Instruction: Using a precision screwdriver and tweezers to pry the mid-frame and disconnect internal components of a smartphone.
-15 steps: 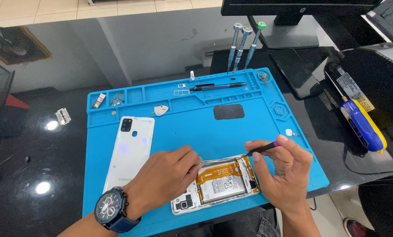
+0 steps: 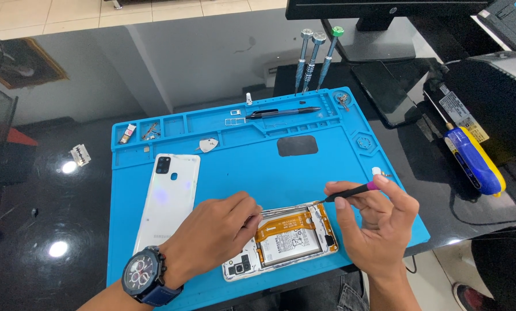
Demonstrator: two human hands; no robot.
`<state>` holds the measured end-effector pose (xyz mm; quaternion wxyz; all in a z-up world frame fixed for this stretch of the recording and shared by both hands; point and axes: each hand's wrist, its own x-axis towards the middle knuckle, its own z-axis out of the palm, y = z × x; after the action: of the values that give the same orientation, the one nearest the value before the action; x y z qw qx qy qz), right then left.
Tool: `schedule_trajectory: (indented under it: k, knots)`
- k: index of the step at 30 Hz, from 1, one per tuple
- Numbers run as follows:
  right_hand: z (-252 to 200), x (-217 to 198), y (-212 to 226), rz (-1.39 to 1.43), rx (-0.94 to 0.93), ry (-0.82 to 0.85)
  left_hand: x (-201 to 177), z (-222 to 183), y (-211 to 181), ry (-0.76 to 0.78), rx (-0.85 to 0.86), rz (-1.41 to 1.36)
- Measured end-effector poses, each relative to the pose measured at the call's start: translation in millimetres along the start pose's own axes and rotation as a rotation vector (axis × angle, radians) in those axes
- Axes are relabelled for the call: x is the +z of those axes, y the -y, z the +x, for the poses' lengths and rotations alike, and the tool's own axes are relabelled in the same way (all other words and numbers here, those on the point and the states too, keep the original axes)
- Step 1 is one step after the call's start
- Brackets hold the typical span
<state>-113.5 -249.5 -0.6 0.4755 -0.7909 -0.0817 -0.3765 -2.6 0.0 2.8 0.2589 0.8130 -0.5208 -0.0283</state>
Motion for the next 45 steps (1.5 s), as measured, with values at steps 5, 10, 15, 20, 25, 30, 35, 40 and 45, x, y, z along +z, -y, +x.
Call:
schedule_trajectory:
  k: [5, 10, 15, 20, 25, 30, 35, 40, 45]
  knots:
    - [0, 0, 5, -0.064, 0.017, -0.2, -4, 1, -1, -0.002, -0.018, -0.052]
    - [3, -4, 10, -0.077, 0.144, -0.41, -7, 2, -2, -0.027, -0.037, -0.104]
    - [0, -5, 10, -0.034, 0.146, -0.436, -9, 5, -4, -0.013, -0.101, -0.137]
    - [-11, -5, 18, -0.102, 0.057, -0.545, -13, 24, -14, -0.039, -0.154, -0.211]
    - [-23, -3, 17, -0.19, 0.101, -0.679, -14, 61, -24, -0.062, -0.098, -0.214]
    - [-32, -13, 8, -0.252, 0.206, -0.579, 0, 124, -23, -0.156, 0.014, -0.07]
    - [-43, -24, -10, -0.191, 0.11, -0.505, 30, 169, -9, -0.168, -0.03, -0.113]
    - [-43, -26, -10, -0.199, 0.13, -0.485, 47, 178, 3, -0.154, -0.082, -0.119]
    - [-41, -22, -9, -0.203, 0.129, -0.518, 53, 178, 8, -0.145, -0.074, -0.093]
